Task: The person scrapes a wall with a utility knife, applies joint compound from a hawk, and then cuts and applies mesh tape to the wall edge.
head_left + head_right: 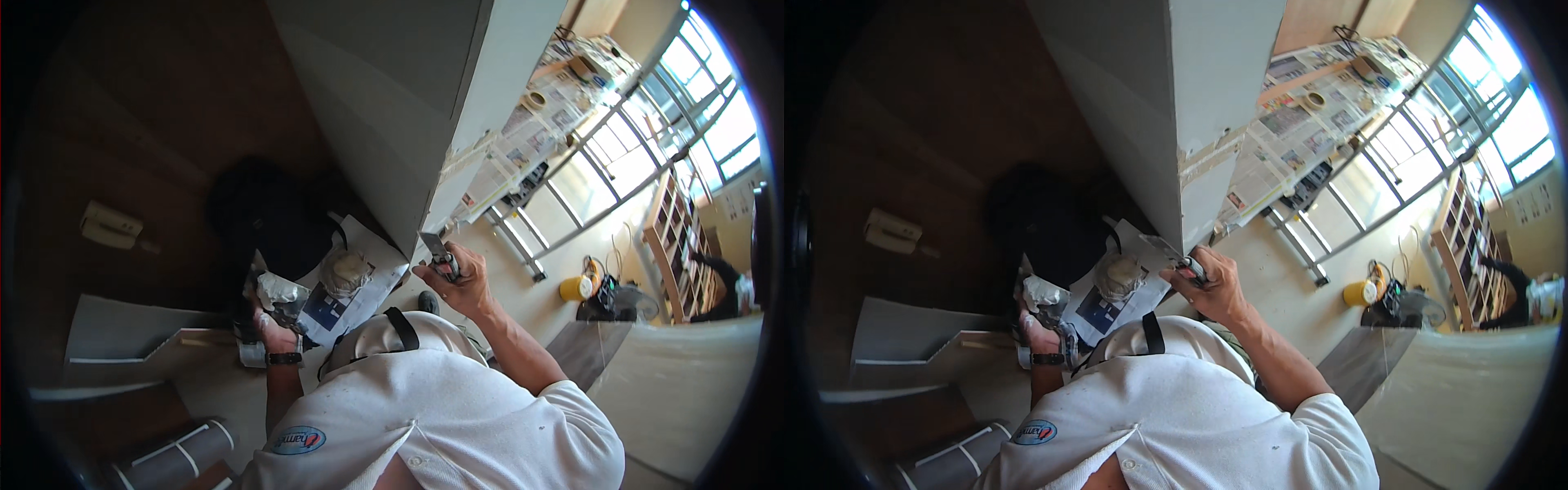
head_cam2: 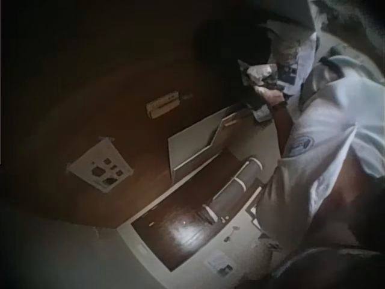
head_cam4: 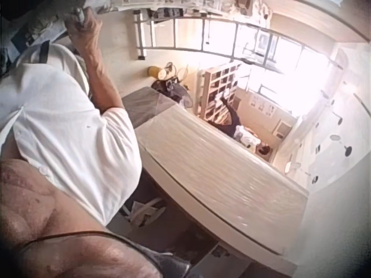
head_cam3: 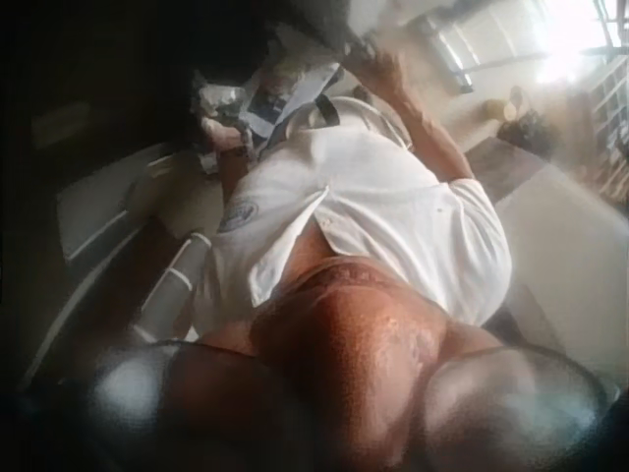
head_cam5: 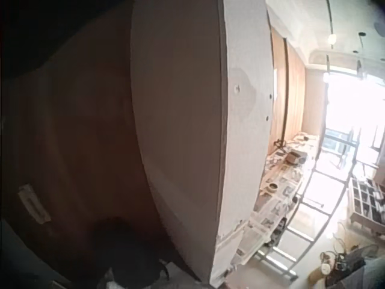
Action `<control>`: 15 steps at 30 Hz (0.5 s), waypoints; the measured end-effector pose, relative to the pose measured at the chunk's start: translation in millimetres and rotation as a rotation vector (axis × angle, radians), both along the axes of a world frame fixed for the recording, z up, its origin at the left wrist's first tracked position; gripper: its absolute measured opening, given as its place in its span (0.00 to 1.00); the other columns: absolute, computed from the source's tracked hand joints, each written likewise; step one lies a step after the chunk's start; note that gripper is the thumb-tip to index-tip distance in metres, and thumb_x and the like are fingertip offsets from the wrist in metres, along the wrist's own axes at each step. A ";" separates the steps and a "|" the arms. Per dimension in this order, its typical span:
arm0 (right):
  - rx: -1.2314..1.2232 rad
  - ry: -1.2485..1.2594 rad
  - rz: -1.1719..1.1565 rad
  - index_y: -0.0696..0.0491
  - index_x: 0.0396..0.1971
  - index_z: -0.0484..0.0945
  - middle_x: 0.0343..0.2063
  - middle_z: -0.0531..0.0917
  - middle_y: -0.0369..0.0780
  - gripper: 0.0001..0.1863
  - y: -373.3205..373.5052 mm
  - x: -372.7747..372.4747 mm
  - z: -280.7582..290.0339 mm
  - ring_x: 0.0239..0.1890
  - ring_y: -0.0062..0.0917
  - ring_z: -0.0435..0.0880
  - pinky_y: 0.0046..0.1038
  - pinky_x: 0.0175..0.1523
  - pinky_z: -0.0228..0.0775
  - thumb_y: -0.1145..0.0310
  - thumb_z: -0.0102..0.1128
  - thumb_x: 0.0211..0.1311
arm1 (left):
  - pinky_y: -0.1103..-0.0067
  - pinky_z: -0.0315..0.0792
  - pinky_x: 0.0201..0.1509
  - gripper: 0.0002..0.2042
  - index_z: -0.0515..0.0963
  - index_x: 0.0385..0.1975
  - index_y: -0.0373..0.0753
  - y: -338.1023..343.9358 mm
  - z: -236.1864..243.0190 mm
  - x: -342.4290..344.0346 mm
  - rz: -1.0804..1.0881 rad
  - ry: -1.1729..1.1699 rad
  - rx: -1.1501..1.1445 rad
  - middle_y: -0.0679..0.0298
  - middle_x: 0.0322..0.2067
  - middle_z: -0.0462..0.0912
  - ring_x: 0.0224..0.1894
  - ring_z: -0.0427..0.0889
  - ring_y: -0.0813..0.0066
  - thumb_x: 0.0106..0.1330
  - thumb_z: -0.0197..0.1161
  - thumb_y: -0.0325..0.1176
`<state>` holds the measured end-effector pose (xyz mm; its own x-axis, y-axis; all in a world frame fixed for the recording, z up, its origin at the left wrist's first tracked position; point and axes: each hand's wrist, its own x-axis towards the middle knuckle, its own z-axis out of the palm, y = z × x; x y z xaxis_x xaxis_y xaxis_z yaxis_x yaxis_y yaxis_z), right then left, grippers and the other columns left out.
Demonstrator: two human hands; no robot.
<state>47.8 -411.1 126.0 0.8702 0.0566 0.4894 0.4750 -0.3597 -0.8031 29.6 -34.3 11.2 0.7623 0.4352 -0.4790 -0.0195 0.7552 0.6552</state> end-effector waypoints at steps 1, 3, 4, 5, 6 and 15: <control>-0.097 0.036 -0.044 0.55 0.23 0.75 0.20 0.79 0.38 0.13 2.3 -9.2 -6.6 0.21 0.30 0.79 0.28 0.30 0.70 0.72 0.75 0.53 | 0.65 0.77 0.59 0.23 0.77 0.58 0.42 8.9 3.1 0.6 0.005 0.035 0.007 0.62 0.55 0.81 0.54 0.81 0.63 0.73 0.55 0.52; -0.078 -0.002 -0.166 0.56 0.27 0.78 0.22 0.81 0.39 0.10 18.0 -23.2 -20.4 0.24 0.31 0.81 0.28 0.32 0.72 0.73 0.74 0.54 | 0.65 0.76 0.60 0.24 0.77 0.59 0.41 31.0 -6.6 3.6 -0.049 0.040 0.038 0.61 0.56 0.81 0.55 0.81 0.62 0.74 0.55 0.52; -0.070 -0.026 -0.224 0.56 0.29 0.80 0.24 0.82 0.39 0.08 25.9 -28.0 -27.1 0.26 0.31 0.82 0.28 0.33 0.72 0.73 0.74 0.54 | 0.64 0.76 0.60 0.24 0.76 0.59 0.41 42.3 -12.0 5.3 -0.073 0.039 0.052 0.61 0.56 0.80 0.55 0.80 0.62 0.74 0.55 0.52; -0.092 0.055 -0.219 0.56 0.33 0.83 0.27 0.83 0.41 0.07 26.6 -37.5 -36.1 0.30 0.31 0.83 0.29 0.37 0.74 0.75 0.71 0.54 | 0.65 0.76 0.61 0.24 0.75 0.61 0.40 50.3 -16.6 6.1 -0.121 -0.022 0.031 0.60 0.58 0.79 0.57 0.80 0.62 0.74 0.54 0.51; -0.059 0.234 -0.245 0.56 0.34 0.83 0.28 0.83 0.41 0.07 30.9 -49.5 -42.1 0.31 0.32 0.83 0.30 0.38 0.74 0.75 0.71 0.54 | 0.64 0.76 0.61 0.24 0.74 0.61 0.40 58.2 -20.6 5.9 -0.150 -0.021 0.033 0.60 0.58 0.79 0.57 0.80 0.62 0.75 0.54 0.51; -0.162 0.389 -0.440 0.56 0.34 0.82 0.28 0.84 0.44 0.06 64.1 -118.6 -89.5 0.30 0.34 0.84 0.32 0.38 0.74 0.73 0.68 0.58 | 0.65 0.75 0.61 0.23 0.74 0.61 0.43 72.2 -26.8 17.4 -0.416 -0.049 -0.028 0.62 0.57 0.79 0.58 0.78 0.63 0.76 0.52 0.51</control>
